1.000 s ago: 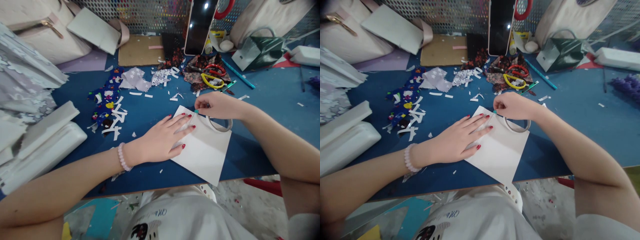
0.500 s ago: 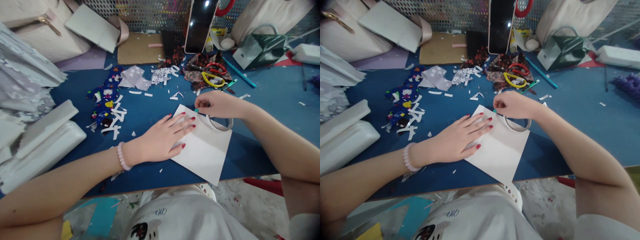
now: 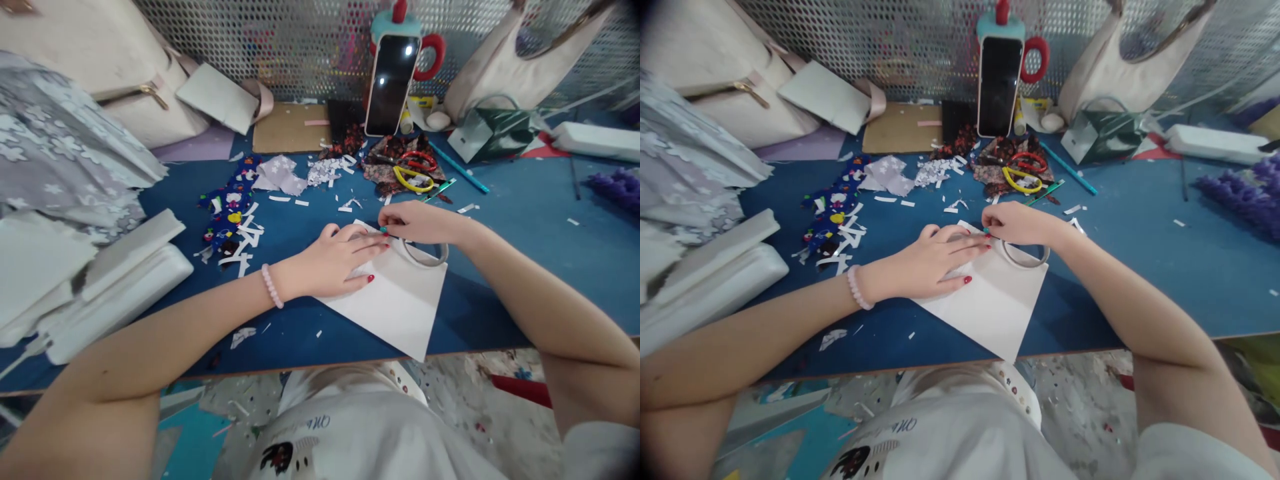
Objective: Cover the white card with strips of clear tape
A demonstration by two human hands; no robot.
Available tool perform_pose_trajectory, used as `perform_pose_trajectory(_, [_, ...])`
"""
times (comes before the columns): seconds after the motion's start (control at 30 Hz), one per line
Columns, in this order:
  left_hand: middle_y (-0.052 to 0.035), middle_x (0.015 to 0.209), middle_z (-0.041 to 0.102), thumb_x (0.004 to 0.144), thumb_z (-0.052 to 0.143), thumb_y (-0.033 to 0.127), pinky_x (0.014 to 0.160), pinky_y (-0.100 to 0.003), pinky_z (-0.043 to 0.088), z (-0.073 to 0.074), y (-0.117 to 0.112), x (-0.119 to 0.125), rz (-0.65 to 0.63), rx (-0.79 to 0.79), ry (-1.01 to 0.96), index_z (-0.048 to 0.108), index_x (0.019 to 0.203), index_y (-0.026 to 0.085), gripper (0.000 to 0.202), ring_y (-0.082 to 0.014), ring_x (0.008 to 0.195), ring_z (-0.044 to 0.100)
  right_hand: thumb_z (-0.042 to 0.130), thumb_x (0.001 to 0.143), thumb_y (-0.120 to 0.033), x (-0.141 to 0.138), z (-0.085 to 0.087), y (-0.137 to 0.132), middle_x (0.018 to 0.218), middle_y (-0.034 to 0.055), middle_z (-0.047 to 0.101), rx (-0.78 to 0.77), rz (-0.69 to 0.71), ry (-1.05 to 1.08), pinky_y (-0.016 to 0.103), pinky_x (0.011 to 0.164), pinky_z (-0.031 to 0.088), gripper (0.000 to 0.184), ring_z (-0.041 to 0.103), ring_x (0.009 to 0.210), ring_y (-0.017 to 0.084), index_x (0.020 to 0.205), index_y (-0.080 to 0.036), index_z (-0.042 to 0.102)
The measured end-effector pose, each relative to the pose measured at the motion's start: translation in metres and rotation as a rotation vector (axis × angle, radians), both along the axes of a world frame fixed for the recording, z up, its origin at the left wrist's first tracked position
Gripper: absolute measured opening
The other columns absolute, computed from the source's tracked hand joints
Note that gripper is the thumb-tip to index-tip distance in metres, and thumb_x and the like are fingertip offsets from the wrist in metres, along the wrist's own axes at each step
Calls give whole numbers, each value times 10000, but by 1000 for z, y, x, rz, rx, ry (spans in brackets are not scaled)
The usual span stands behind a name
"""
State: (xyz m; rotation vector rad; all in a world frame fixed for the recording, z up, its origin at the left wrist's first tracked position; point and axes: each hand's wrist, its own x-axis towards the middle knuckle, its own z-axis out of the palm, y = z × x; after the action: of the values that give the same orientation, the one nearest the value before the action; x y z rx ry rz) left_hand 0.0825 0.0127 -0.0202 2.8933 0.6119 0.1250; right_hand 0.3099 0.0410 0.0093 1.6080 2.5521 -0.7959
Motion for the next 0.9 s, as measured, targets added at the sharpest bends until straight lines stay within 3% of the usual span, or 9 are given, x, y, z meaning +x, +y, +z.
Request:
perform_pose_trajectory(0.17, [-132,1476,493,1022,394,283,1118,-472,233,1,-7,-5,-127,94,-43,445,1441,107,457,-268,1386,414,522,787,-187,0,1,-1,741,22,624,-1,-4,29,267,638,359,80,529,666,160,822,-199,594])
perform_pose_trajectory(0.33, [-152,1349,613,1013,377,223,1088,-428,328,6,-9,-19,-248,105,-120,586,1294,96,373,-244,1218,596,517,785,-148,0,1,-4,737,17,610,12,-5,46,258,638,361,89,515,659,150,828,-192,581])
perform_pose_trajectory(0.43, [-121,1242,688,1010,352,233,1039,-397,398,6,-3,-25,-278,16,-188,608,1280,144,383,-222,1120,654,513,784,-141,-1,1,-6,736,17,599,13,-18,65,259,648,358,84,514,672,152,821,-191,570])
perform_pose_trajectory(0.57, [-130,1306,648,981,388,241,1042,-407,417,5,1,-27,-265,-108,-225,596,1311,150,401,-255,1222,599,521,762,-137,0,0,-7,722,7,578,2,-39,114,262,655,348,76,498,669,149,801,-191,556])
perform_pose_trajectory(0.67, [-103,1219,702,930,468,225,1056,-393,420,6,-3,-27,-286,-323,-309,663,1218,183,350,-240,1145,651,542,731,-152,1,-1,-6,705,-8,558,-20,-56,174,260,635,336,66,477,650,140,783,-192,552])
perform_pose_trajectory(0.8, [-23,816,771,904,501,222,902,-317,514,8,-9,-30,-148,-480,-474,711,1090,224,281,-178,823,720,565,715,-231,7,-3,-3,649,-34,522,-87,-77,297,260,613,341,66,458,614,130,765,-192,546])
perform_pose_trajectory(0.9, [-57,936,760,908,521,227,909,-320,520,7,-6,-31,59,-502,-586,694,1106,205,264,-187,913,704,582,710,-314,15,-3,1,645,-42,529,-146,-101,414,259,606,361,147,469,608,125,778,-189,547])
